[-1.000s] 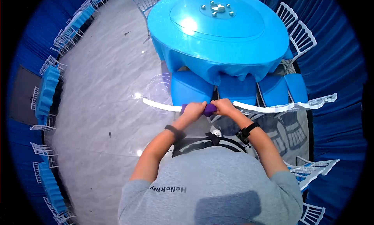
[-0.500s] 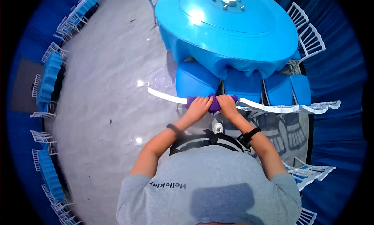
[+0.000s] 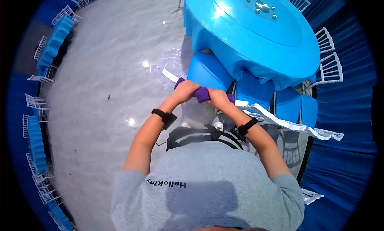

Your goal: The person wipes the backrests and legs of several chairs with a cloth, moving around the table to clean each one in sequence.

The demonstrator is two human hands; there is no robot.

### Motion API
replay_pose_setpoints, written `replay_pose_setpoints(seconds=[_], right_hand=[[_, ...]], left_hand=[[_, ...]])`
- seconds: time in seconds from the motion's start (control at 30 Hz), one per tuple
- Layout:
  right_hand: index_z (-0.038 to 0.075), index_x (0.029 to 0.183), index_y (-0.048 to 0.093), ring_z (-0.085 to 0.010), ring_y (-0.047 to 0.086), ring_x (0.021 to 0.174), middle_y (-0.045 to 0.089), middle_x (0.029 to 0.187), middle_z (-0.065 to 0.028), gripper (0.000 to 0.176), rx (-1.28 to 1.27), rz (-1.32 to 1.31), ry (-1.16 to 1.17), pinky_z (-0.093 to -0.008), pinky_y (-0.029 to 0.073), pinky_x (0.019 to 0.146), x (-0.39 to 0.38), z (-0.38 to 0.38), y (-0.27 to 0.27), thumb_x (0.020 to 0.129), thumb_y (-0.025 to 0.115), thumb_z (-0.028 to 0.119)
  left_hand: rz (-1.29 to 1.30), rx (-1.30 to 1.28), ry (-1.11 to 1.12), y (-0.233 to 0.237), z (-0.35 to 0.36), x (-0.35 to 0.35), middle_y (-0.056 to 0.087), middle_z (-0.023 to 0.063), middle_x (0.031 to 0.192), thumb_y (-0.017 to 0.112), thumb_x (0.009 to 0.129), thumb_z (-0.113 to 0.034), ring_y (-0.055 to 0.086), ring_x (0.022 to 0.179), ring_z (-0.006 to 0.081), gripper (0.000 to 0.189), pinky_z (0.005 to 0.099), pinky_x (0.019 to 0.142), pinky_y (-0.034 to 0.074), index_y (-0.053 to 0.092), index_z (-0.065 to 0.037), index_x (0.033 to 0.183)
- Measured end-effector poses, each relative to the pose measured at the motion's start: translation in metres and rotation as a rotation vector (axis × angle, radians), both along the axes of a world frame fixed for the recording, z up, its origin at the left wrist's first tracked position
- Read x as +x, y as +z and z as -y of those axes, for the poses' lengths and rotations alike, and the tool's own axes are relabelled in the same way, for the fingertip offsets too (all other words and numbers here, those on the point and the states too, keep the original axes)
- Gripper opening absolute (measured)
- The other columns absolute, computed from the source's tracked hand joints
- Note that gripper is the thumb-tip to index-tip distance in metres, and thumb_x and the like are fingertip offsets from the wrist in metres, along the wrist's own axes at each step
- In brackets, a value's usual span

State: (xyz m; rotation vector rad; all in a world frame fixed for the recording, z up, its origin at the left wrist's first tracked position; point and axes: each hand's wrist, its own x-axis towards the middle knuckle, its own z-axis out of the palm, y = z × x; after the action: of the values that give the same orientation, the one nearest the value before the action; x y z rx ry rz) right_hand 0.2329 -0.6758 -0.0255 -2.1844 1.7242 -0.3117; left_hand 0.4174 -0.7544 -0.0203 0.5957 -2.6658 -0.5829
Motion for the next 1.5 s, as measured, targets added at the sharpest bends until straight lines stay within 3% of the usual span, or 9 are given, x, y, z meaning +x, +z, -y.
replay_pose_setpoints(seconds=[0.2, 0.27, 0.43, 0.6, 0.7, 0.77, 1.0, 1.1, 1.5], right_hand=[[0.003, 0.086, 0.057, -0.0347, 0.058, 0.07, 0.06, 0.076, -0.018, 0.037, 0.143, 0.196, 0.156, -0.0401, 0.045, 0.062, -0.013, 0.014, 0.009, 0.065, 0.068, 0.032], [0.003, 0.089, 0.059, -0.034, 0.058, 0.072, 0.061, 0.079, -0.0182, 0.04, 0.214, 0.226, 0.187, -0.0387, 0.045, 0.063, -0.018, 0.018, 0.007, 0.066, 0.068, 0.034], [0.003, 0.096, 0.057, -0.0303, 0.059, 0.076, 0.061, 0.085, -0.018, 0.045, 0.358, 0.359, 0.228, -0.0352, 0.046, 0.067, -0.019, 0.02, 0.011, 0.068, 0.066, 0.037], [0.004, 0.096, 0.054, -0.0323, 0.058, 0.074, 0.06, 0.08, -0.0195, 0.041, 0.1, 0.131, 0.047, -0.0396, 0.045, 0.065, 0.002, -0.002, 0.02, 0.068, 0.067, 0.031], [0.003, 0.095, 0.05, -0.0327, 0.056, 0.075, 0.058, 0.08, -0.0169, 0.041, -0.009, 0.051, -0.056, -0.0414, 0.044, 0.066, 0.013, -0.009, 0.012, 0.065, 0.067, 0.024], [0.002, 0.095, 0.048, -0.0319, 0.055, 0.079, 0.055, 0.083, -0.0134, 0.039, -0.204, 0.057, -0.009, -0.0392, 0.044, 0.067, 0.019, -0.007, 0.009, 0.064, 0.065, 0.017], [0.002, 0.091, 0.048, -0.0258, 0.057, 0.074, 0.055, 0.082, -0.0119, 0.029, -0.334, -0.182, 0.058, -0.0346, 0.045, 0.062, 0.05, 0.015, -0.007, 0.066, 0.057, 0.012], [0.008, 0.076, 0.051, -0.0264, 0.059, 0.062, 0.058, 0.069, -0.0094, 0.008, -0.241, -0.325, -0.003, -0.0376, 0.046, 0.055, 0.064, 0.027, -0.002, 0.072, 0.052, 0.015], [0.005, 0.08, 0.053, -0.0272, 0.059, 0.062, 0.058, 0.067, -0.0114, 0.034, -0.118, -0.26, -0.021, -0.0378, 0.045, 0.053, 0.069, 0.039, 0.001, 0.07, 0.062, 0.036]], left_hand=[[0.462, 0.236, -0.081, 0.022, 0.033, -0.016, 0.062, 0.012, 0.082, 0.062, 0.062, -0.007, 0.059, 0.077, 0.0302, 0.03, 0.037, 0.065, 0.045, 0.06, -0.006, 0.092], [0.661, 0.666, -0.188, 0.026, 0.05, -0.023, 0.063, 0.008, 0.08, 0.068, 0.061, -0.005, 0.058, 0.072, 0.0196, 0.036, 0.0327, 0.064, 0.044, 0.058, -0.002, 0.096], [0.698, 0.811, -0.351, 0.015, 0.068, -0.03, 0.063, 0.0058, 0.08, 0.071, 0.06, -0.007, 0.057, 0.073, 0.0177, 0.04, 0.0323, 0.064, 0.044, 0.058, -0.003, 0.098], [0.577, 0.178, -0.197, 0.015, 0.031, -0.024, 0.059, 0.017, 0.073, 0.068, 0.06, -0.021, 0.057, 0.072, 0.0322, 0.035, 0.0399, 0.062, 0.044, 0.059, -0.011, 0.092], [0.488, 0.014, -0.067, 0.018, 0.003, -0.011, 0.059, 0.0117, 0.071, 0.062, 0.065, -0.022, 0.058, 0.072, 0.027, 0.031, 0.0377, 0.064, 0.044, 0.057, -0.007, 0.092], [0.096, -0.215, 0.06, -0.002, -0.008, -0.002, 0.057, 0.0117, 0.087, 0.058, 0.069, -0.016, 0.055, 0.086, 0.0251, 0.039, 0.0348, 0.077, 0.041, 0.05, -0.007, 0.105], [0.02, -0.53, 0.173, -0.011, 0.004, 0.036, 0.054, 0.0077, 0.101, 0.049, 0.072, -0.01, 0.05, 0.098, 0.0232, 0.034, 0.0363, 0.09, 0.035, 0.051, -0.006, 0.105], [-0.054, -0.123, 0.062, -0.009, 0.038, 0.052, 0.055, 0.0085, 0.088, 0.058, 0.065, -0.007, 0.051, 0.086, 0.0273, 0.029, 0.0372, 0.08, 0.038, 0.056, -0.008, 0.094], [0.421, 0.191, -0.224, 0.01, 0.094, 0.047, 0.06, 0.0091, 0.081, 0.066, 0.062, -0.012, 0.056, 0.075, 0.0309, 0.038, 0.0389, 0.064, 0.043, 0.056, -0.018, 0.098]])
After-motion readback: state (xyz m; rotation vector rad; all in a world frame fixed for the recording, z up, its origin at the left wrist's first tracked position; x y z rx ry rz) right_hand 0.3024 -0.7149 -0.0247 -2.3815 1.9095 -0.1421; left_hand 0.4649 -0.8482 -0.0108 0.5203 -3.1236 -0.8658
